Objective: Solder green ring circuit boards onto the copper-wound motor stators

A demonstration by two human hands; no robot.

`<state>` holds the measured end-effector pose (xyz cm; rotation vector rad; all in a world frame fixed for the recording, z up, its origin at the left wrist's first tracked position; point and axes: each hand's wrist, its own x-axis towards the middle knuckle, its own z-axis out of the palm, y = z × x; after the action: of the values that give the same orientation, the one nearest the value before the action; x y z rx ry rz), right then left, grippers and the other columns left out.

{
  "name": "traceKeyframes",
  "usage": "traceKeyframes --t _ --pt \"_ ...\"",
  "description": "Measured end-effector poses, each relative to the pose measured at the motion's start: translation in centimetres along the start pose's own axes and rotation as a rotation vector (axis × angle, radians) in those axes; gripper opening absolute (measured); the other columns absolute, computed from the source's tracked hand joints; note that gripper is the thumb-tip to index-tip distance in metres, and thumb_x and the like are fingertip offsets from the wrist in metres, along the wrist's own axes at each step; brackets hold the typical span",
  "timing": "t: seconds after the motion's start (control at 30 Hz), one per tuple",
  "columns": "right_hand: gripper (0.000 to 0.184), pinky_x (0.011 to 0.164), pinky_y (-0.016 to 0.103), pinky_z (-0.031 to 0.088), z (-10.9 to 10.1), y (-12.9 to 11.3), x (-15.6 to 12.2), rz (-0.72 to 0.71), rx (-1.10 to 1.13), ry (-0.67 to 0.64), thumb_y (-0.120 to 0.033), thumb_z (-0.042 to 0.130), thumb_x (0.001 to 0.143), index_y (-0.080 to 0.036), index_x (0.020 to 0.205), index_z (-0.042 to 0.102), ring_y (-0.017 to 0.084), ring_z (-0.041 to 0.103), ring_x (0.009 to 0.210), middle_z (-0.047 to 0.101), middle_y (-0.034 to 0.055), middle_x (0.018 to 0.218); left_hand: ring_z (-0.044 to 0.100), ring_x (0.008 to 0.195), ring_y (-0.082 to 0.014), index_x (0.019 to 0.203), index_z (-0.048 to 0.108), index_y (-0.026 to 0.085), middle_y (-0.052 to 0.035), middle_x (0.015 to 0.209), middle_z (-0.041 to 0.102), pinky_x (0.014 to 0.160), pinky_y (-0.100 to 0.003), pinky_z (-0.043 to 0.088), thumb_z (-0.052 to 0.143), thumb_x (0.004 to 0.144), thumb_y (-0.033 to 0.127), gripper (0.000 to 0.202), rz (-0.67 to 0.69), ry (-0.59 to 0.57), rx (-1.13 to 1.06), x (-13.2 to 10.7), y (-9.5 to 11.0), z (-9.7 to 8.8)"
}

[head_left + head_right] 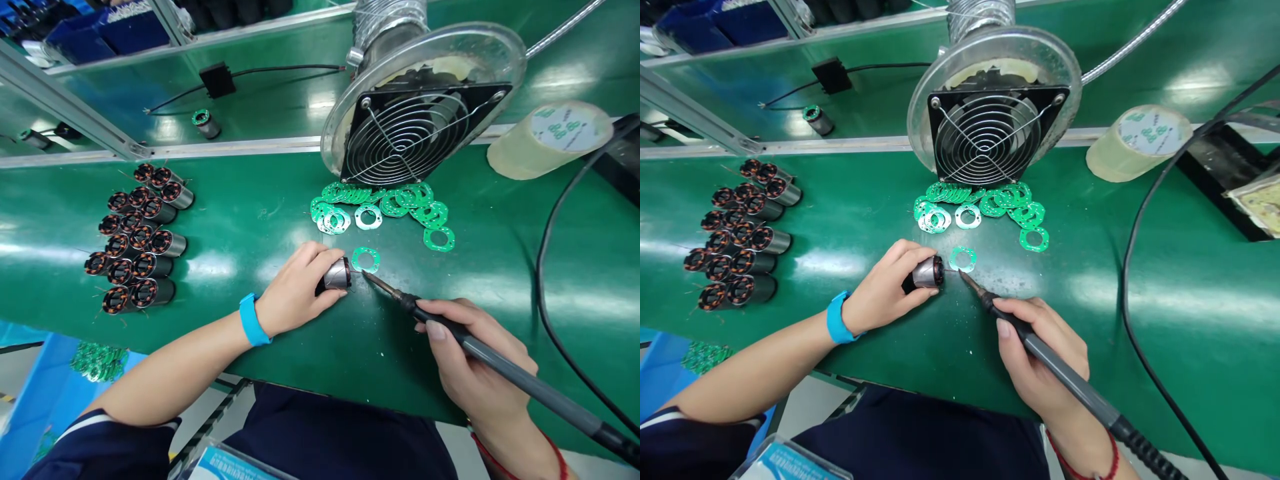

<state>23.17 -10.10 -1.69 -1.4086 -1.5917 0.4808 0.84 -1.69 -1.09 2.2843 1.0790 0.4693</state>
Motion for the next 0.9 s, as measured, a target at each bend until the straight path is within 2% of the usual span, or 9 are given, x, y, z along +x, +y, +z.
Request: traceKeyframes --t 0.13,0.47,0.6,0.73,0.8,0.9 --pt "0.014 0.048 0.025 0.046 0.1 -0.2 0.3 -0.105 0.011 -0.005 -0.013 0.059 0.087 -0.021 0.096 0.065 0.011 0.06 0.055 0.063 0.0001 0.071 0.054 0.1 -0.0241 0.12 0.05 0.016 -0.0108 0.108 0.055 0.087 -0.04 0.049 0.062 0.087 0.024 0.036 0.009 0.009 0.006 0.0 0.1 0.0" --pt "0.018 0.051 0.027 0.048 0.1 0.1 0.0 -0.116 0.028 0.015 -0.012 0.059 0.087 -0.021 0.102 0.065 0.013 0.061 0.06 0.065 0.0018 0.077 0.054 0.099 -0.0236 0.12 0.05 0.016 -0.0108 0.108 0.055 0.086 -0.039 0.049 0.061 0.086 0.023 0.037 0.017 0.016 0.016 0.0 0.0 0.0" --pt "0.027 0.059 0.028 0.052 0.1 0.1 -0.2 -0.115 0.008 0.048 -0.012 0.062 0.086 -0.022 0.111 0.065 0.014 0.065 0.067 0.068 0.0027 0.083 0.053 0.099 -0.0238 0.12 0.051 0.016 -0.0111 0.108 0.055 0.086 -0.039 0.049 0.061 0.086 0.023 0.037 0.013 0.007 0.024 0.0 0.0 0.0" --pt "0.038 0.072 0.029 0.058 0.0 0.1 -0.4 -0.037 -0.084 -0.036 -0.017 0.057 0.091 -0.024 0.129 0.056 0.015 0.072 0.074 0.074 0.0037 0.097 0.053 0.097 -0.0244 0.119 0.052 0.015 -0.0114 0.106 0.055 0.085 -0.04 0.048 0.062 0.084 0.022 0.037 -0.009 -0.023 0.025 0.1 0.2 -0.1" --pt "0.033 0.073 0.028 0.058 0.1 -0.2 -0.1 0.02 -0.144 -0.099 -0.021 0.051 0.095 -0.025 0.128 0.055 0.016 0.073 0.076 0.076 0.0029 0.095 0.053 0.097 -0.0244 0.116 0.053 0.016 -0.0101 0.104 0.056 0.085 -0.04 0.048 0.064 0.082 0.022 0.036 -0.057 -0.033 -0.017 0.2 0.4 -0.3" --pt "0.025 0.066 0.028 0.058 0.8 -0.7 0.8 0.09 -0.209 -0.183 -0.031 0.048 0.096 -0.025 0.119 0.057 0.017 0.073 0.074 0.075 0.002 0.086 0.055 0.095 -0.0223 0.11 0.054 0.017 -0.0072 0.101 0.057 0.084 -0.038 0.048 0.066 0.08 0.025 0.033 -0.177 -0.028 -0.195 0.1 1.1 -0.7"
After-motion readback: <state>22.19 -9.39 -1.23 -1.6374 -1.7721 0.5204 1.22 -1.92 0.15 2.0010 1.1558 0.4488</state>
